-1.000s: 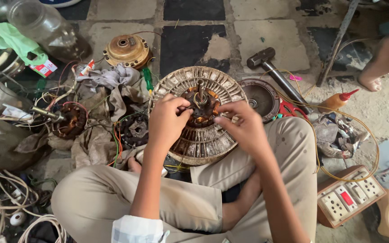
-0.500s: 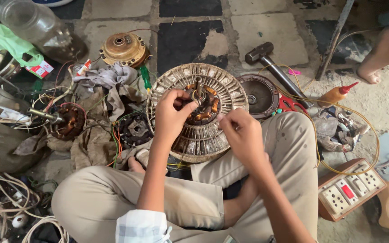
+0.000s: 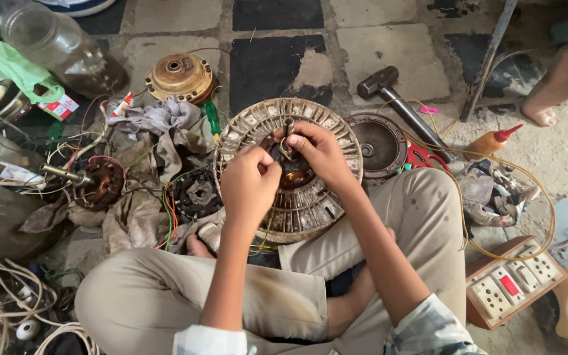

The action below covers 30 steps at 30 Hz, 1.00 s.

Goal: The person sits on the floor and works on a large circular electrical component, manipulating wires and parts with their hands. They also handle a smaller cylindrical component and a piece of cloth, moving items around on the floor.

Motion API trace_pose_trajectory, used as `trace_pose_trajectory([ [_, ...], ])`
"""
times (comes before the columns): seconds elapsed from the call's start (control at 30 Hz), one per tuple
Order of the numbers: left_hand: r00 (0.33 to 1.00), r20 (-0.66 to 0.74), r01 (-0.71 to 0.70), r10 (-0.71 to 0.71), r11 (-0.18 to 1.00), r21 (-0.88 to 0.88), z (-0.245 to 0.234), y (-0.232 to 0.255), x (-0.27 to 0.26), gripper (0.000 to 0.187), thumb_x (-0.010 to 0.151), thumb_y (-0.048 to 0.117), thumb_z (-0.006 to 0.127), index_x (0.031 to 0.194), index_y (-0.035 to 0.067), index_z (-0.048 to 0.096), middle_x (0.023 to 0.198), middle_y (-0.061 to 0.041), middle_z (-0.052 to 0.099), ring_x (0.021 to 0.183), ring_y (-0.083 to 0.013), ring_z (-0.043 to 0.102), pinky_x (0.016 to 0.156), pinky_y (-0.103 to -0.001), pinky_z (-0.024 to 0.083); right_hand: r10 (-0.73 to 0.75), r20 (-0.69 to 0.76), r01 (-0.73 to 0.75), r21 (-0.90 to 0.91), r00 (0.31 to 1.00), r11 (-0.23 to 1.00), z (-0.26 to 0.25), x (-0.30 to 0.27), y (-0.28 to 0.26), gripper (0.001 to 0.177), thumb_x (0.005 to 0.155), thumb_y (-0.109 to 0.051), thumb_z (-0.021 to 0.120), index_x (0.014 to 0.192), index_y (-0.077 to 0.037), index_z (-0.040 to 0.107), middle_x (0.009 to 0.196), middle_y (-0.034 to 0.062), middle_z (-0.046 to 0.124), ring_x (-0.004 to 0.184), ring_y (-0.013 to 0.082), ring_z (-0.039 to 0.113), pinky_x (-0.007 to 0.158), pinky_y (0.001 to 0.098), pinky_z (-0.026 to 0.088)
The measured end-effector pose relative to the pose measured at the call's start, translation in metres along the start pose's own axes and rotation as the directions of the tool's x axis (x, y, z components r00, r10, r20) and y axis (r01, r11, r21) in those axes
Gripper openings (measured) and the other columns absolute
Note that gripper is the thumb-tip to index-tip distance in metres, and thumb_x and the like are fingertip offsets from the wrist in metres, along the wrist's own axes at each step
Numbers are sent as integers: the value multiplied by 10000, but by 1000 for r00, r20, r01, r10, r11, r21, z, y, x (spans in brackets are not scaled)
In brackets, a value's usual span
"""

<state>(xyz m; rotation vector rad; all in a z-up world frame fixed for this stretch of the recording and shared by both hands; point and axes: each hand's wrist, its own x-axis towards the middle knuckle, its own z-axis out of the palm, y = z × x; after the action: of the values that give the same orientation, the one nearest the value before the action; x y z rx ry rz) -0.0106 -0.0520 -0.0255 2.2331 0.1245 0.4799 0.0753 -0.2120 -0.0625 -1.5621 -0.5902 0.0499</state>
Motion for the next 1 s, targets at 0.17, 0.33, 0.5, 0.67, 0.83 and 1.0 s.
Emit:
trace_pose_trajectory([
  [0.17,995,-97,24,-37,990,-137,-14,9,-31,131,882,172,704,900,47,671,891,-92,636,744,-268,673,683,-389,527,-38,-41,37,-9,998,999,0,-4,12,206,1022,-104,611,1153,11,720,1091,40,753,1031,119,674,947,285,535],
  [0.33,988,-105,-123,117,991,-56,-6,4,-10,204,844,191,767,977,42,722,913,-122,628,784,-328,646,717,-427,516,-81,-44,79,-28,996,996,5,-3,11,203,1042,-110,611,1154,20,718,1069,46,741,1012,122,663,937,282,525],
  [0.5,996,-71,-60,61,998,18,8,0,1,118,848,166,742,857,49,731,888,-136,700,786,-335,695,720,-445,522,-84,-42,85,9,996,996,4,-4,9,192,1032,-110,613,1135,21,708,1086,40,743,1024,116,670,941,280,533],
  [0.67,992,-123,-8,5,1000,-21,24,-4,-8,175,919,187,692,873,18,686,805,-172,716,759,-372,696,700,-472,523,-113,-60,110,-57,992,992,4,-3,12,188,1021,-101,620,1123,20,721,1040,48,733,962,116,651,888,277,523],
  [0.83,992,-29,118,-119,993,-16,29,-6,-14,238,939,225,674,832,13,676,705,-187,680,681,-393,676,646,-480,508,-105,-117,92,-112,988,989,5,-7,16,165,1002,-106,650,1098,7,723,970,53,702,881,141,636,824,288,520],
  [1.0,980,31,199,-197,969,-147,32,-3,-14,253,953,220,652,826,1,645,674,-165,649,597,-349,648,620,-469,499,-141,-148,111,-193,979,975,7,-5,18,161,994,-116,668,1106,-10,714,974,62,703,919,172,639,846,295,515],
])
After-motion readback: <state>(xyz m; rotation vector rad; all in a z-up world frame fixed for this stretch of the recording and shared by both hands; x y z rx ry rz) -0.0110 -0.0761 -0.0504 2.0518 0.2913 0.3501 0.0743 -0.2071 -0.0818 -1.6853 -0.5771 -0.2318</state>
